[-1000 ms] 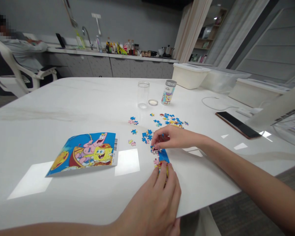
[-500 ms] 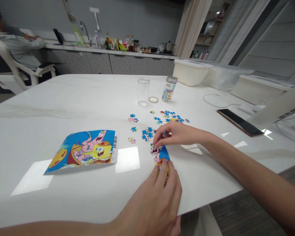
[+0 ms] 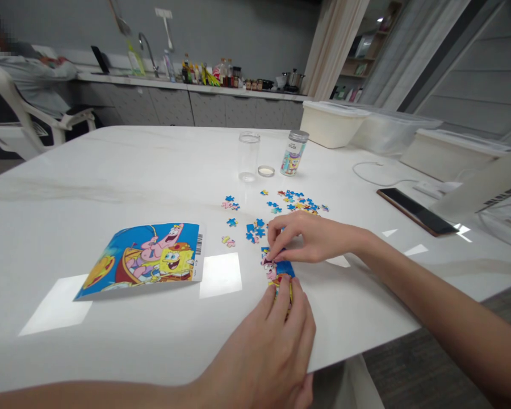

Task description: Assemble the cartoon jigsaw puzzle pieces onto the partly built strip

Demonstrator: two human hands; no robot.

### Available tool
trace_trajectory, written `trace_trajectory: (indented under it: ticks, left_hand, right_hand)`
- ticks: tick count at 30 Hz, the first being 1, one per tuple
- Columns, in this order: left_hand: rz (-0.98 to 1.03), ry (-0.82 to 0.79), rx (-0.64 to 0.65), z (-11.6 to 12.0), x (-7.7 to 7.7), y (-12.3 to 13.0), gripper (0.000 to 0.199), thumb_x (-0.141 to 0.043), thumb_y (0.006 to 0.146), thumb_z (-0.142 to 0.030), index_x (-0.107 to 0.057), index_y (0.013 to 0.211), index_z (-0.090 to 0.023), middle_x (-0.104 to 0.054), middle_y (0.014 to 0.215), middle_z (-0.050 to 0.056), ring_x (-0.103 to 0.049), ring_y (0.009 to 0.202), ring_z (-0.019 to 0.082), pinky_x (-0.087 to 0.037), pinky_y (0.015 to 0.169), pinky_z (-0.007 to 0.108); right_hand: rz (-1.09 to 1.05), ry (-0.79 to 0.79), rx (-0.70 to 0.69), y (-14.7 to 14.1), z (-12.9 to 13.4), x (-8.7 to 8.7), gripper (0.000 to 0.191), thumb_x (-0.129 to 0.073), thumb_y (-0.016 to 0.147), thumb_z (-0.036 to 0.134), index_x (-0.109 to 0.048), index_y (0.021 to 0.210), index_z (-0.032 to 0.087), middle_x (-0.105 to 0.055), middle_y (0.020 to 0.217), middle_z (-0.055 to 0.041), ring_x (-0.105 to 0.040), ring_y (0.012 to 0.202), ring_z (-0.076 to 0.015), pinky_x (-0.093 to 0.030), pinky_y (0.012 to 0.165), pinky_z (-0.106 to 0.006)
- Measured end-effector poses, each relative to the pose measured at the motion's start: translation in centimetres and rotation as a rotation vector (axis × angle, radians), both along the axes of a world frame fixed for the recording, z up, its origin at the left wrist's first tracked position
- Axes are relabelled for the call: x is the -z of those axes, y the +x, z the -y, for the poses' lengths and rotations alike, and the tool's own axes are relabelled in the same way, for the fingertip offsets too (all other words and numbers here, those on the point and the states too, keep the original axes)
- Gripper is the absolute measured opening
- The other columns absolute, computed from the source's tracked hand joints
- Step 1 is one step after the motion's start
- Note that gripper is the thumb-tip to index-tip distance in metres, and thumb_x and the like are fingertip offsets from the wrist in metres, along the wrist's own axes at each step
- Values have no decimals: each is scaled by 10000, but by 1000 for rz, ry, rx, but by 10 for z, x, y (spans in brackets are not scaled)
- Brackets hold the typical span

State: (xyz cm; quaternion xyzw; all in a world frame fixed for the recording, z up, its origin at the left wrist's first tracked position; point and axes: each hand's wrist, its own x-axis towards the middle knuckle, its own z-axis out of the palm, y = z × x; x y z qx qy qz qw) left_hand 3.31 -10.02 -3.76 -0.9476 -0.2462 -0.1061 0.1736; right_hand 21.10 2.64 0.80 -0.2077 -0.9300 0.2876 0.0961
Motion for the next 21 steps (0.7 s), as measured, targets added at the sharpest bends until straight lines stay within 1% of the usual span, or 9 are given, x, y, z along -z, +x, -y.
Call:
trace_trajectory:
  ticks: [3, 7, 12, 17, 21]
  left_hand:
    - [10, 5, -1, 0, 0, 0, 611, -422, 862, -473, -544, 1238, -7, -586, 1295, 230, -546, 1176, 351, -335, 1000, 427]
    - [17, 6, -5, -1, -1, 1, 597, -435, 855, -471, -559, 1217, -12, -604, 1273, 225, -560, 1161, 342, -341, 998, 418]
    - [26, 18, 2, 0, -2, 1, 586, -425, 859, -458, -562, 1213, -11, -605, 1273, 225, -568, 1148, 332, -343, 994, 421]
    - [25, 23, -2, 0, -2, 0, 597, -433, 853, -466, -561, 1220, -13, -607, 1269, 222, -568, 1144, 347, -344, 988, 427]
    - [18, 8, -4, 0, -2, 0, 601, -434, 857, -465, -557, 1223, -4, -595, 1280, 235, -559, 1155, 349, -339, 991, 433]
  right_hand:
    - [8, 63, -44, 2, -1, 1, 156, -629, 880, 222, -778, 921, 201, -665, 877, -46, -594, 787, -125, -454, 727, -248]
    - [8, 67, -77, 2, -1, 3, 171, -619, 877, 185, -779, 939, 187, -654, 859, -52, -590, 774, -125, -456, 719, -248]
    - [21, 65, -79, 2, -1, 2, 169, -619, 877, 189, -780, 928, 186, -650, 862, -52, -584, 768, -125, -450, 717, -252]
    - [41, 81, -19, 2, -2, 1, 204, -586, 896, 171, -761, 1001, 180, -645, 878, -51, -579, 750, -119, -435, 704, -246]
    - [58, 81, -56, 2, -1, 0, 205, -578, 911, 208, -764, 995, 187, -644, 877, -54, -575, 768, -129, -434, 714, -255]
